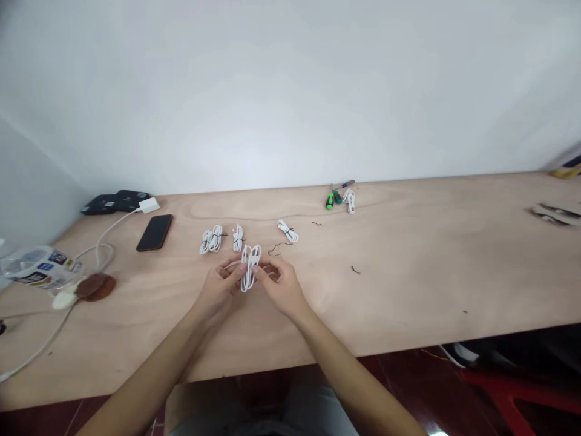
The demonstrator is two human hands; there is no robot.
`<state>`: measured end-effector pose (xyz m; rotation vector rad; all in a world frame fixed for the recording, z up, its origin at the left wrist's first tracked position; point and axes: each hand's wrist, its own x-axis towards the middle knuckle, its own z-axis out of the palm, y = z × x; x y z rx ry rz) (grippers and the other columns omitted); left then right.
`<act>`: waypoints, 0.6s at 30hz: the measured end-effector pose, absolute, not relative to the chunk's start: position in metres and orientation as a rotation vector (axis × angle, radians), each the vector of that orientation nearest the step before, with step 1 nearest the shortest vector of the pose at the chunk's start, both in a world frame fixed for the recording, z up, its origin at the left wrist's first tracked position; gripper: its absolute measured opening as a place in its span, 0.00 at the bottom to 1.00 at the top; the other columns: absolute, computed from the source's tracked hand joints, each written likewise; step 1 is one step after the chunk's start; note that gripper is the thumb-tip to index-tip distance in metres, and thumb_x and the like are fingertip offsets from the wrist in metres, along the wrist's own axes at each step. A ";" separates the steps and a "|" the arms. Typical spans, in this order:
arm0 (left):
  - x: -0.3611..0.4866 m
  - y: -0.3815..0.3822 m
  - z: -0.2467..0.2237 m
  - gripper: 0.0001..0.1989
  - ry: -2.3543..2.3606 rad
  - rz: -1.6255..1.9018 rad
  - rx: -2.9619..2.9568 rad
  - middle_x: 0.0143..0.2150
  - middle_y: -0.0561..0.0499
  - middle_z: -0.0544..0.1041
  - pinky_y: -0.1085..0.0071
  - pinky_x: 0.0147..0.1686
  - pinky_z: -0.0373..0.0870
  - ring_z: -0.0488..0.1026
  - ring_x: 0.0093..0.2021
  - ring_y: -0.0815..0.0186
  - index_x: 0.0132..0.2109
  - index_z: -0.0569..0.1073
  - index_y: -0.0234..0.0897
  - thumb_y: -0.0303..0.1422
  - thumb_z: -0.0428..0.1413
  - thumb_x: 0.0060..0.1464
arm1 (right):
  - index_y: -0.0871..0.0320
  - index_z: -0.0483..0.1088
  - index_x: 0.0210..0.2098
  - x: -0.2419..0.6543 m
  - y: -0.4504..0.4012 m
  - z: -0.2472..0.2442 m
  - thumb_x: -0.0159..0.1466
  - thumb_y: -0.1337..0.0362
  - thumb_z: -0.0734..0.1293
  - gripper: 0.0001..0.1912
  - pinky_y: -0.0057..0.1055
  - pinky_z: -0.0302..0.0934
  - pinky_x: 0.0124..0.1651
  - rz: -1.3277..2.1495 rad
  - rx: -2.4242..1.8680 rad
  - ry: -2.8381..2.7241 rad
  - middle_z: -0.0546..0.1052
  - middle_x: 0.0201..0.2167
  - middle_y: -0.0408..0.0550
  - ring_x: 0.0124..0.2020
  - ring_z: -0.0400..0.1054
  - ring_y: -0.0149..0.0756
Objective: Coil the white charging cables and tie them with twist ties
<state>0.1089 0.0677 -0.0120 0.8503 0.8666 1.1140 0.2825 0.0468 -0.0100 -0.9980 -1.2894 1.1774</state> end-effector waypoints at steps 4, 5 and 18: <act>0.111 0.047 -0.015 0.32 0.967 1.196 0.921 0.43 0.42 0.86 0.65 0.40 0.78 0.84 0.39 0.58 0.59 0.76 0.34 0.42 0.73 0.51 | 0.54 0.81 0.40 0.272 0.037 -0.015 0.65 0.51 0.75 0.13 0.37 0.70 0.42 1.165 -1.037 -1.146 0.82 0.38 0.50 0.39 0.76 0.43; 0.111 0.044 -0.017 0.31 0.993 1.227 0.929 0.43 0.42 0.86 0.65 0.40 0.79 0.84 0.40 0.58 0.58 0.76 0.34 0.43 0.73 0.51 | 0.54 0.81 0.39 0.271 0.035 -0.017 0.65 0.51 0.75 0.14 0.37 0.69 0.40 1.181 -1.041 -1.115 0.82 0.37 0.50 0.37 0.75 0.42; 0.117 0.016 -0.033 0.24 1.214 1.388 0.994 0.42 0.41 0.86 0.65 0.38 0.80 0.84 0.41 0.56 0.53 0.76 0.35 0.42 0.70 0.55 | 0.53 0.80 0.45 0.261 0.014 -0.031 0.68 0.54 0.72 0.11 0.38 0.71 0.39 1.161 -1.071 -1.188 0.83 0.42 0.51 0.38 0.76 0.44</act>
